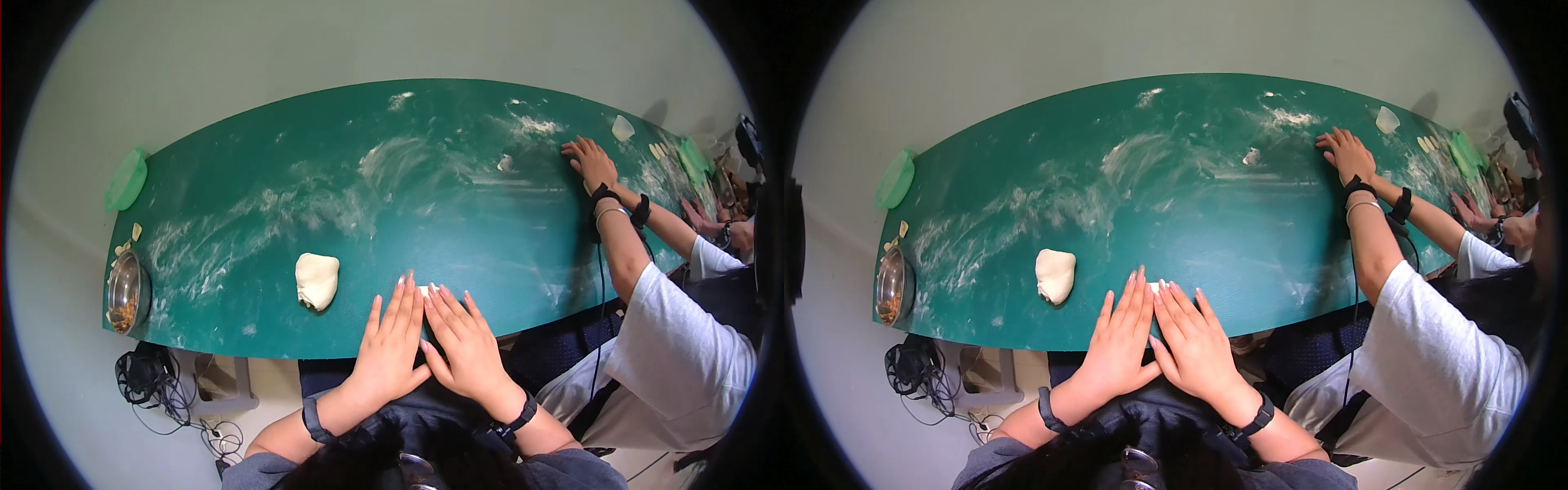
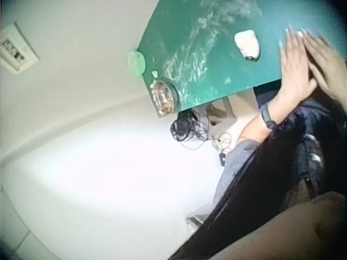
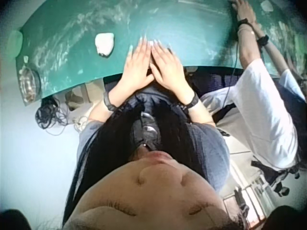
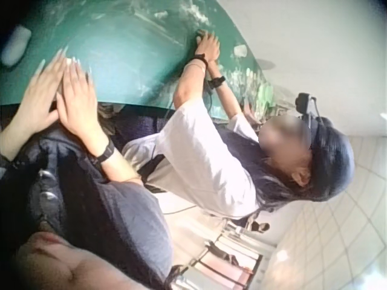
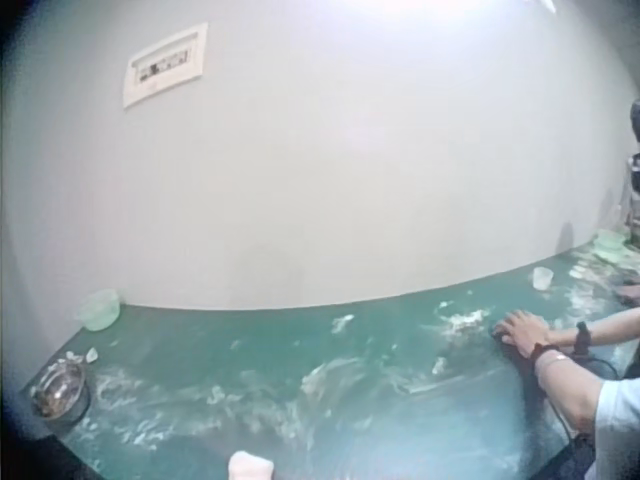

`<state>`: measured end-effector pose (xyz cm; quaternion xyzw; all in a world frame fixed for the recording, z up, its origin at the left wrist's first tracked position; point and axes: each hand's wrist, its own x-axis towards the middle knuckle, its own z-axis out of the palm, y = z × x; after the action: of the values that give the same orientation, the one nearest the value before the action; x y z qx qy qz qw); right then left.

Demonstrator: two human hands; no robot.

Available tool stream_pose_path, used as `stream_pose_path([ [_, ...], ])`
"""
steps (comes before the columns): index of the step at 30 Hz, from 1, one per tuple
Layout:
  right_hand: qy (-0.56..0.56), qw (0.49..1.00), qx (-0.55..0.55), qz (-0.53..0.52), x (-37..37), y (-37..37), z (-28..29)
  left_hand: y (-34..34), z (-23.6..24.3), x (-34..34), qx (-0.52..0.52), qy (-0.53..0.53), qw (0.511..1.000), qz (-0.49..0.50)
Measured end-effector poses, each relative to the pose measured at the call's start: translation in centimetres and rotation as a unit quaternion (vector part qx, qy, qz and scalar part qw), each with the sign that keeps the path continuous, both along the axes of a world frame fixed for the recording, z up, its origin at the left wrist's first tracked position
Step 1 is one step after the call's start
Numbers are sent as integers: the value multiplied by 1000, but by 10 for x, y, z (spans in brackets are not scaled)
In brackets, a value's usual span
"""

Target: The recorder is rolling and shaping small pieces of dough on a green table alongside others.

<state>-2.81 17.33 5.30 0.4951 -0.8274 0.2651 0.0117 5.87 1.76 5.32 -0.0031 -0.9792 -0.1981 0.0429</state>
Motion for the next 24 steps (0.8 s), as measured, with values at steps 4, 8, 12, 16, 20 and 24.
stream_pose_path([
  [4,-23,1000,12,-3,7,-3,-1,5,2,2,-7,-18,1000,12],
  [8,-43,999,10,-32,6,-7,-3,12,-5,-5,-62,-11,997,32],
  [12,-34,998,34,-43,-2,-16,3,16,-3,-17,-170,-21,983,64],
  [16,-28,997,39,-54,-13,-25,3,13,-5,-31,-263,-23,962,69],
  [20,-31,998,36,-49,-25,-32,3,6,10,-44,-325,-96,939,57],
  [24,-15,998,29,-56,-31,-38,1,-10,10,-48,-231,-63,970,32],
])
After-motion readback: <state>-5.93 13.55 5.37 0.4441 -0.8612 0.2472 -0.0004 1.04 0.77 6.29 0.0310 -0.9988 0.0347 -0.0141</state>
